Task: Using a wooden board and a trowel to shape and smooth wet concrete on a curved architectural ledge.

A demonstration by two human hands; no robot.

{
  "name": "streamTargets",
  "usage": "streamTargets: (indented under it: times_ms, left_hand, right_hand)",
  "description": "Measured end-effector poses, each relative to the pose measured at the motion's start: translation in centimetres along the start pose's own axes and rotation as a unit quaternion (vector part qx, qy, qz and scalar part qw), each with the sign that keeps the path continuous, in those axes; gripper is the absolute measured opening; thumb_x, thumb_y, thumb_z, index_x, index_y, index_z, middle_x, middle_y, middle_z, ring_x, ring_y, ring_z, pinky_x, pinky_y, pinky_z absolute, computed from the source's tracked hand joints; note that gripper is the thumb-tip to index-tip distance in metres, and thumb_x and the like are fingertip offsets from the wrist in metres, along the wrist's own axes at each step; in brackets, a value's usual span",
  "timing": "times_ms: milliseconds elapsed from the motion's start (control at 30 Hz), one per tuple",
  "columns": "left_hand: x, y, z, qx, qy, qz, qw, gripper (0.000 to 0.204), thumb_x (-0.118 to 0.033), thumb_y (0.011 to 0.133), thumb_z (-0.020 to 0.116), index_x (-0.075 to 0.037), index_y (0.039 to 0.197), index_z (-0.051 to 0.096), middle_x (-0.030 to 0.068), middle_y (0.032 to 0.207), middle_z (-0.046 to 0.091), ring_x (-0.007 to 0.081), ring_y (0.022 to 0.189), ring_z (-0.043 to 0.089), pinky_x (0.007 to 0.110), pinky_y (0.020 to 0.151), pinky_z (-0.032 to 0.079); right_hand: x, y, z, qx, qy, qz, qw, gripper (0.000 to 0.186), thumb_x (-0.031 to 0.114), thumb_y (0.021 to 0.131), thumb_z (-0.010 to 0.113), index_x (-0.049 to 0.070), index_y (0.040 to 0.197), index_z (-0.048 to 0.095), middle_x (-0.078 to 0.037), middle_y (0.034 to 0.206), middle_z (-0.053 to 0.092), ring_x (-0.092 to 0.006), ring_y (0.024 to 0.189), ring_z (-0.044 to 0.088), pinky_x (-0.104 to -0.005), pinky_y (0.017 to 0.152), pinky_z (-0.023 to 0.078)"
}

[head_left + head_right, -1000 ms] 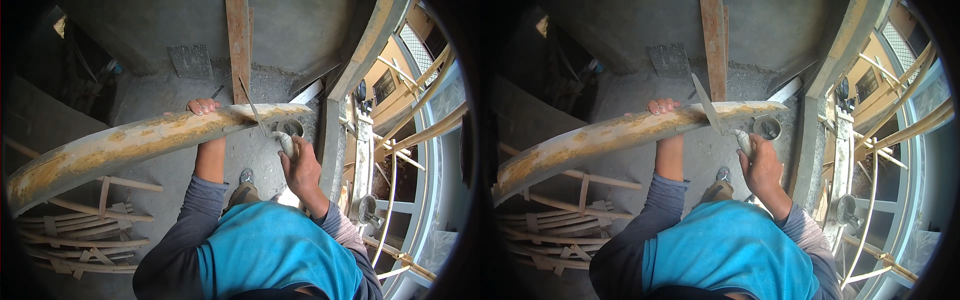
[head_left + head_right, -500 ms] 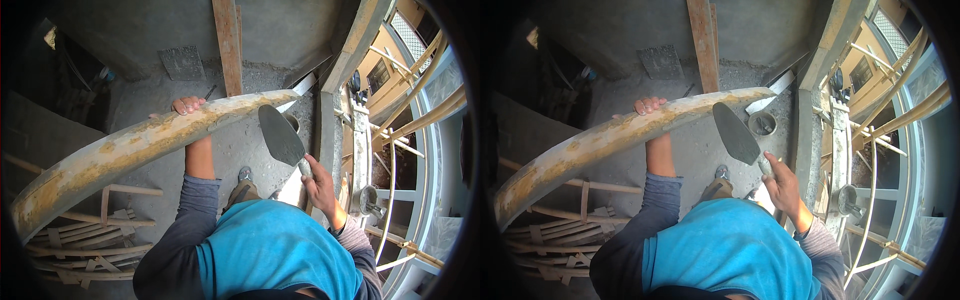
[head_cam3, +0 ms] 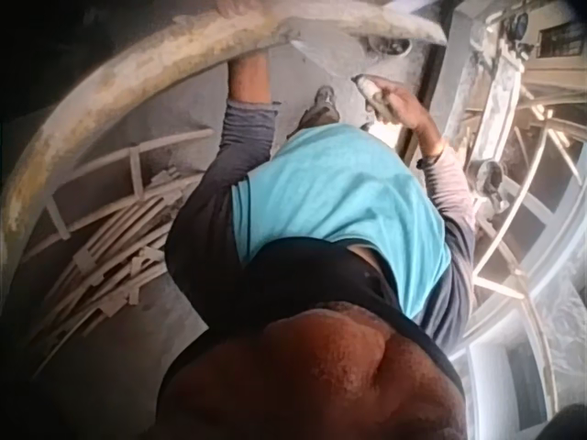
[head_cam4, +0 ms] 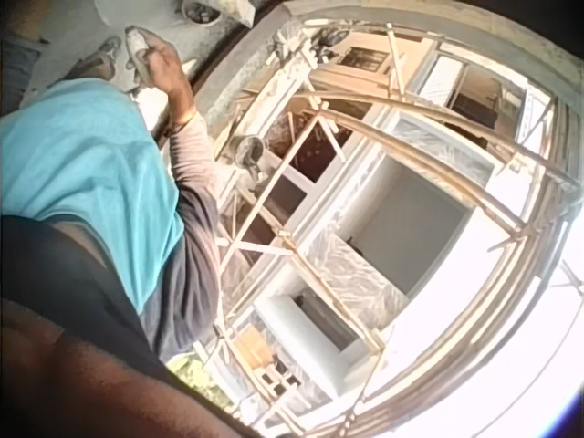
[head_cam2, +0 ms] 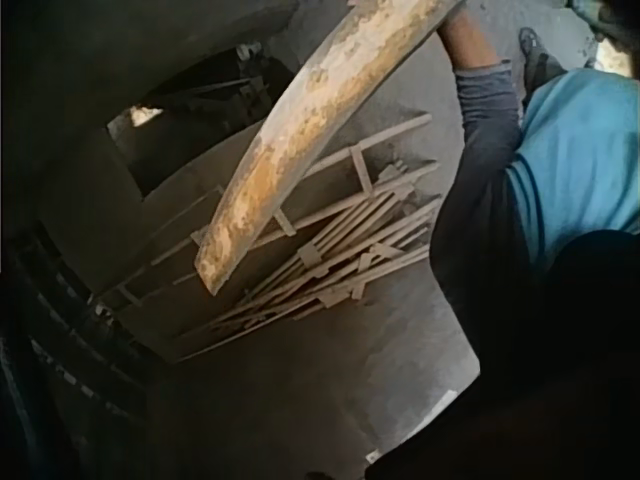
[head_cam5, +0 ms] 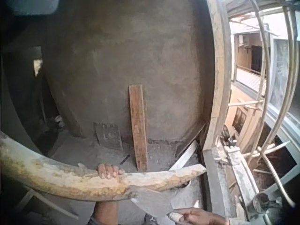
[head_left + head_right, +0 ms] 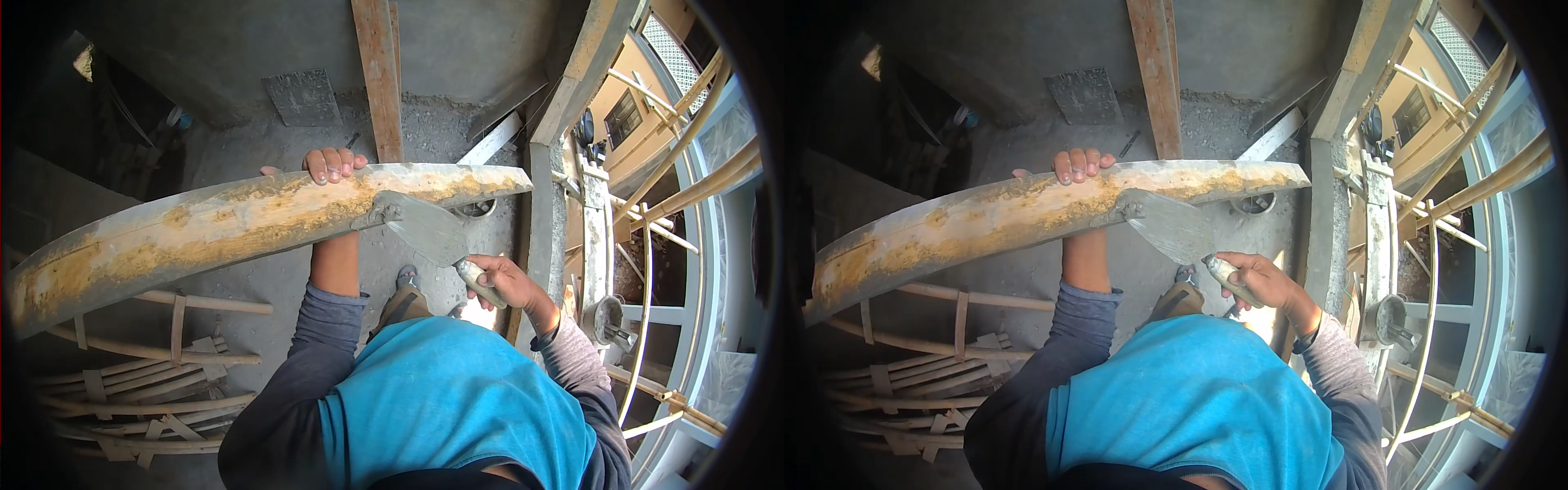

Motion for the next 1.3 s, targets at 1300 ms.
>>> streamTargets:
  times_ms: [1300]
  left_hand:
    - [-0.4,-5.5,-10.4,-0.104,0.105,-0.243,0.959,0.060,-0.067,0.087,0.044,-0.010,0.084,0.062,0.0080,0.085,0.062,0.0253,0.089,0.052,0.046,0.094,0.036]
  right_hand:
    - [-37.6,-42.2,-24.4,-0.810,-0.106,0.364,0.447,0.050,0.030,0.088,0.065,0.017,0.132,0.043,-0.021,0.111,0.067,-0.0422,0.102,0.064,-0.0507,0.084,0.050]
Point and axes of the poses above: each hand's wrist, its own y-axis towards the middle knuckle, its own z-axis out of the palm, x = y × z, the point moved 8 cm from there along y, towards the middle knuckle
